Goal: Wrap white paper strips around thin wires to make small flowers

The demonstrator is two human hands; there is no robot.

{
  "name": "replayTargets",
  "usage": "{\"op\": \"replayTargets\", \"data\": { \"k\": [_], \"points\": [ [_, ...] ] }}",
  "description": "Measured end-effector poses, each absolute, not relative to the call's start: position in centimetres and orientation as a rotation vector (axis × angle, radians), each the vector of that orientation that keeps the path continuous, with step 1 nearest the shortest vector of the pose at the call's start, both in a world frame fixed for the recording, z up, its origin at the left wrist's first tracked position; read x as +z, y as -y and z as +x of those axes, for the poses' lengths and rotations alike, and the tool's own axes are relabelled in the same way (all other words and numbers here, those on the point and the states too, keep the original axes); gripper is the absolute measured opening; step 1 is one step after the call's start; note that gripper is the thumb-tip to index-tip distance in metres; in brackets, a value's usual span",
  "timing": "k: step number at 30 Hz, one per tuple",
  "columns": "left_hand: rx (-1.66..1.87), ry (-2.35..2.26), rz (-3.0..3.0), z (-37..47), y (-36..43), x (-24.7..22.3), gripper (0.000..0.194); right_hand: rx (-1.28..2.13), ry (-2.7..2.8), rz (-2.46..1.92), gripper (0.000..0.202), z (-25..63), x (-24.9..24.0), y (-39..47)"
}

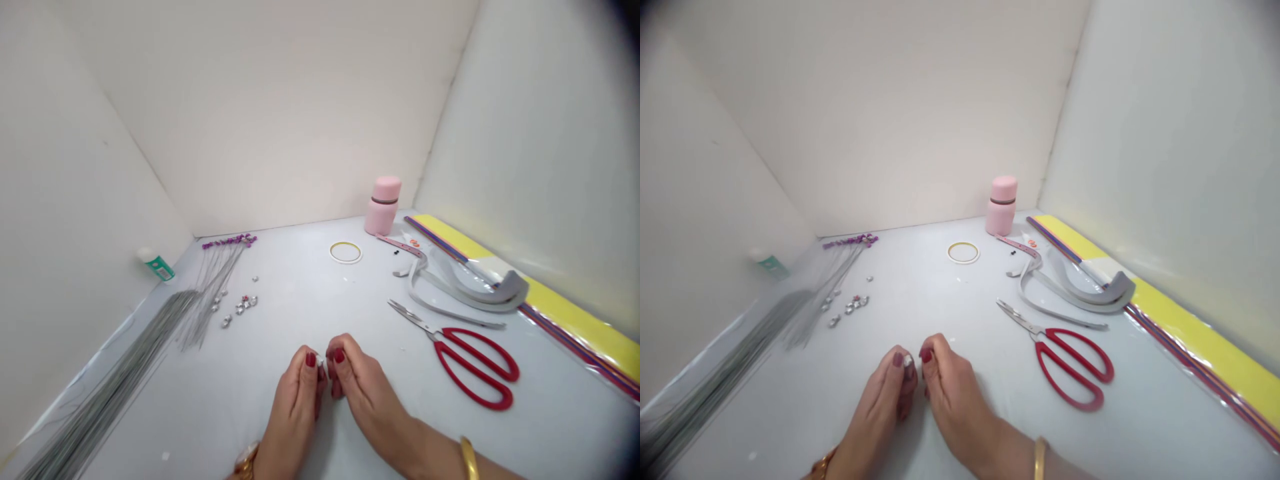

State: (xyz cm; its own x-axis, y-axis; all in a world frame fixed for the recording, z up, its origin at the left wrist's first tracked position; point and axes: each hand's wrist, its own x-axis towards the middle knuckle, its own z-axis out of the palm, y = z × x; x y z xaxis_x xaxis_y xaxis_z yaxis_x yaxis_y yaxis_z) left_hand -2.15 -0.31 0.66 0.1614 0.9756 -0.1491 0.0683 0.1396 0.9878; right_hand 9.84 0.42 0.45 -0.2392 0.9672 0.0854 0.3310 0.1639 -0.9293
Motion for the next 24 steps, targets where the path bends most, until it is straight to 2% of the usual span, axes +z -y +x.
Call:
{"op": "replayTargets", "data": {
  "k": [4,11,17,24],
  "points": [
    [0.949,-1.173,1.249,-2.37,0.39,0.33,0.034,1.077,1.782,-1.190,0.023,10.05,0.64,-0.13],
    [0.883,-1.223,1.314,-2.43,-0.28,-0.15,0.036,0.849,1.845,-1.194,0.028,10.35,-0.17,-0.53],
    [0.921,-1.213,1.298,-2.42,-0.22,0.01,0.037,1.054,1.703,-1.128,0.020,10.38,-0.20,-0.63],
    [0.878,-1.206,1.310,-2.84,-0.54,-0.08,0.034,1.003,1.662,-1.139,0.018,10.70,-0.06,-0.57]
  ]
}}
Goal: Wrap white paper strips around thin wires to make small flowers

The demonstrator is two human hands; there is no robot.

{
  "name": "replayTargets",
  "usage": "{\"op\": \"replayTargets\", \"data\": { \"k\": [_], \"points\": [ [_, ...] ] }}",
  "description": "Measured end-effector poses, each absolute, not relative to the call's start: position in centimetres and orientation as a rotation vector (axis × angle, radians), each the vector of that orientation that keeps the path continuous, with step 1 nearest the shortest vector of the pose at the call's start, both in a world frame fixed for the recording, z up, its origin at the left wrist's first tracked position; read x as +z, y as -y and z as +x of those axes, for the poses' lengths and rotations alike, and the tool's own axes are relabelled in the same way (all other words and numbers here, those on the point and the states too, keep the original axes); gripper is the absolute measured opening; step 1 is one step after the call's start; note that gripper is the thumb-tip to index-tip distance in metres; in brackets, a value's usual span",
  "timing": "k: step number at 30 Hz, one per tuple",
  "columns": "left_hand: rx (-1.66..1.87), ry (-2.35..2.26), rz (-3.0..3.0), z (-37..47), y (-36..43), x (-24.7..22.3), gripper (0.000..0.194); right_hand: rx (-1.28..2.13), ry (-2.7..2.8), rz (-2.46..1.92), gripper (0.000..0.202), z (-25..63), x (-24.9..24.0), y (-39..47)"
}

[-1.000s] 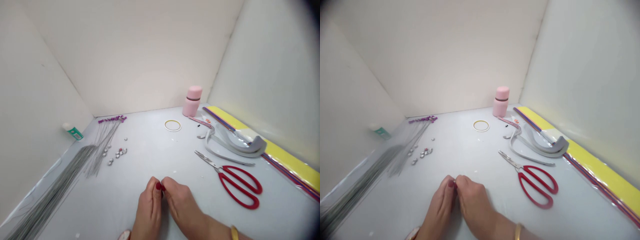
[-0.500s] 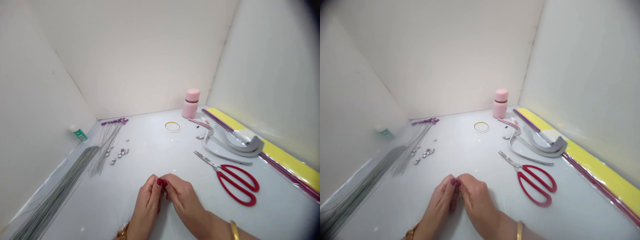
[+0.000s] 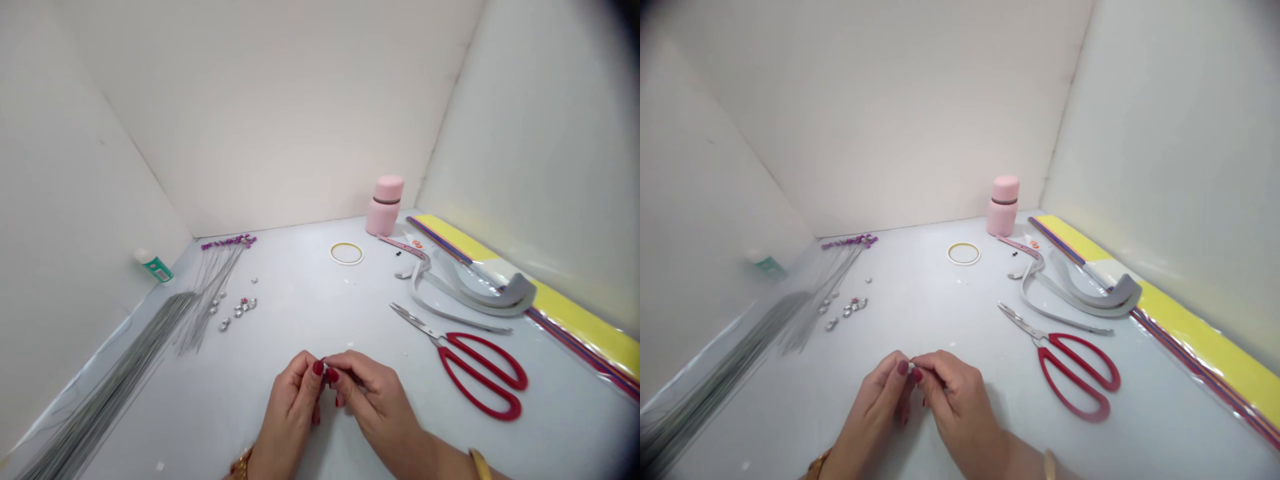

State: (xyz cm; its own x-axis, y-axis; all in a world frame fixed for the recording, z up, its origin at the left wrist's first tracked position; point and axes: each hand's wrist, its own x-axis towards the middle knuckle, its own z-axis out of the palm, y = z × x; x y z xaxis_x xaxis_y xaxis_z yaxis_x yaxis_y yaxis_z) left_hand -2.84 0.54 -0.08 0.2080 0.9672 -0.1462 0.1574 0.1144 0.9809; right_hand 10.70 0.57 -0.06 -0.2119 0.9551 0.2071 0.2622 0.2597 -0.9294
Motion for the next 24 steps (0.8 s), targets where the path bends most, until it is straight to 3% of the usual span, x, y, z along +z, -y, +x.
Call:
{"op": "replayTargets", "data": {
  "k": [10,20,24],
  "points": [
    [0.952,-1.319,1.716,-3.11,-0.11,0.70,0.029,0.946,1.688,-1.133,0.017,10.81,0.10,-0.32],
    [1.122,-1.214,1.715,-3.17,-0.01,0.01,0.031,1.081,1.633,-0.974,0.019,10.78,0.09,-0.50],
    [1.126,-1.161,1.663,-3.09,0.01,0.17,0.036,1.286,1.509,-0.998,0.021,10.50,0.10,-0.36]
  ]
}}
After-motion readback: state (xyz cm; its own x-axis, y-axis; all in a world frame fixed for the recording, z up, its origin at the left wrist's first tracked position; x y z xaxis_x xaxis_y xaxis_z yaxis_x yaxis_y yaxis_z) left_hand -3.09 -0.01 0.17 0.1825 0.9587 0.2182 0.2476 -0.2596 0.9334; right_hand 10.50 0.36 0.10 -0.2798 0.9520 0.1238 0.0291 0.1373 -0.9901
